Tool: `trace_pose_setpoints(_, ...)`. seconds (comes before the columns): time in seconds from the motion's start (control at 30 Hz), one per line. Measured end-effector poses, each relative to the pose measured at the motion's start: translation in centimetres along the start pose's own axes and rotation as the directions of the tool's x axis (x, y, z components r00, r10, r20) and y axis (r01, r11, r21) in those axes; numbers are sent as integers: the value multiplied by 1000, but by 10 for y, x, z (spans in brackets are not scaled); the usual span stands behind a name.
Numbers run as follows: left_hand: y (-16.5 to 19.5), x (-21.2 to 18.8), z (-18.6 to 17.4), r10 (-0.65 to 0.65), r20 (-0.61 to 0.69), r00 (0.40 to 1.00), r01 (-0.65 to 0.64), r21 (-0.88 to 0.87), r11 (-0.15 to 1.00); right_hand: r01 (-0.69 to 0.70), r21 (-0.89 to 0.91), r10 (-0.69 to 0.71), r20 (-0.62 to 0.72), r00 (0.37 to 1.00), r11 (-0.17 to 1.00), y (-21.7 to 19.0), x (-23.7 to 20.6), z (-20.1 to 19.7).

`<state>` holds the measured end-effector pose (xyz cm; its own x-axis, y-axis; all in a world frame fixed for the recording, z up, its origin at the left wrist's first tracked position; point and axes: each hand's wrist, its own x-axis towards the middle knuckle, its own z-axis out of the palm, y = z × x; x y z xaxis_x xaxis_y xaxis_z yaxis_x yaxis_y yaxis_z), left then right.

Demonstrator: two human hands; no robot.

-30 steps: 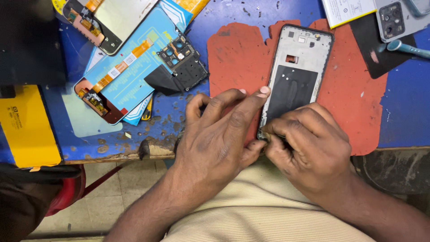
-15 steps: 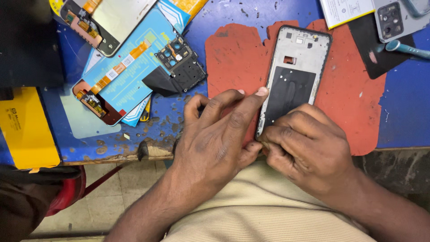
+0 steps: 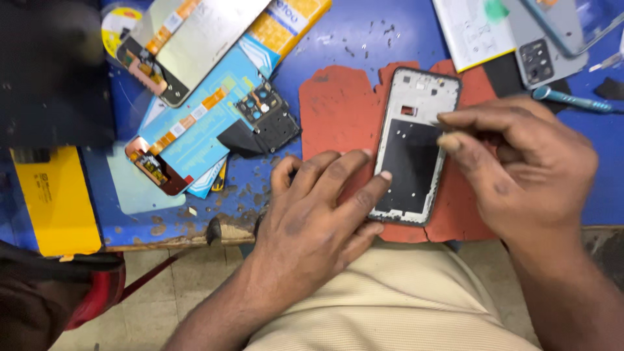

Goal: The person removes the battery from an opened smartphone and sets it on the workbench, then peels old adhesive residue from the phone frame by hand, scrapes the frame with a small blade, and brushes debris off the frame with a purple brush while holding the frame upright.

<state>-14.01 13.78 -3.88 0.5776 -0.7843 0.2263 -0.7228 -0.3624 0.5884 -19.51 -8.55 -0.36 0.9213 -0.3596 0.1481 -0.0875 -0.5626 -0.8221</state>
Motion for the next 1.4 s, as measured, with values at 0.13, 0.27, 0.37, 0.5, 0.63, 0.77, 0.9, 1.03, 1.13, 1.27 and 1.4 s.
trace_pose_setpoints(0.13,3,6,-3,-3,-3,1000,3,1,1000,118,-231,-114,30,993,966,-8,24,3)
trace_pose_setpoints(0.27,1,12,-3,5,-9,1000,-5,42,999,208,-258,-200,56,978,944,-11,43,16)
trace_pose_setpoints(0.37,-6,16,-4,26,21,999,-27,61,998,257,-278,-247,71,966,926,-7,57,28)
trace_pose_setpoints(0.5,-18,23,-9,41,51,998,-43,33,999,299,-312,-288,83,954,902,1,72,39)
trace_pose_setpoints(0.63,-27,31,-10,47,66,997,-48,17,999,279,-324,-269,77,960,904,6,82,43)
trace_pose_setpoints(0.77,-36,37,-10,62,74,995,-61,-12,998,216,-300,-207,62,976,929,7,90,45)
trace_pose_setpoints(0.9,-42,40,-8,79,61,995,-79,5,997,228,-294,-216,72,974,928,9,97,48)
trace_pose_setpoints(1.03,-45,41,-6,91,61,994,-93,19,996,212,-308,-198,77,977,927,12,100,50)
trace_pose_setpoints(1.13,-46,41,-4,96,65,993,-98,19,995,257,-351,-236,102,966,901,14,101,50)
trace_pose_setpoints(1.27,-45,41,-3,87,70,994,-89,23,996,301,-398,-271,131,954,867,15,100,49)
trace_pose_setpoints(1.4,-44,41,-3,89,68,994,-91,26,996,244,-345,-228,87,970,906,17,97,48)
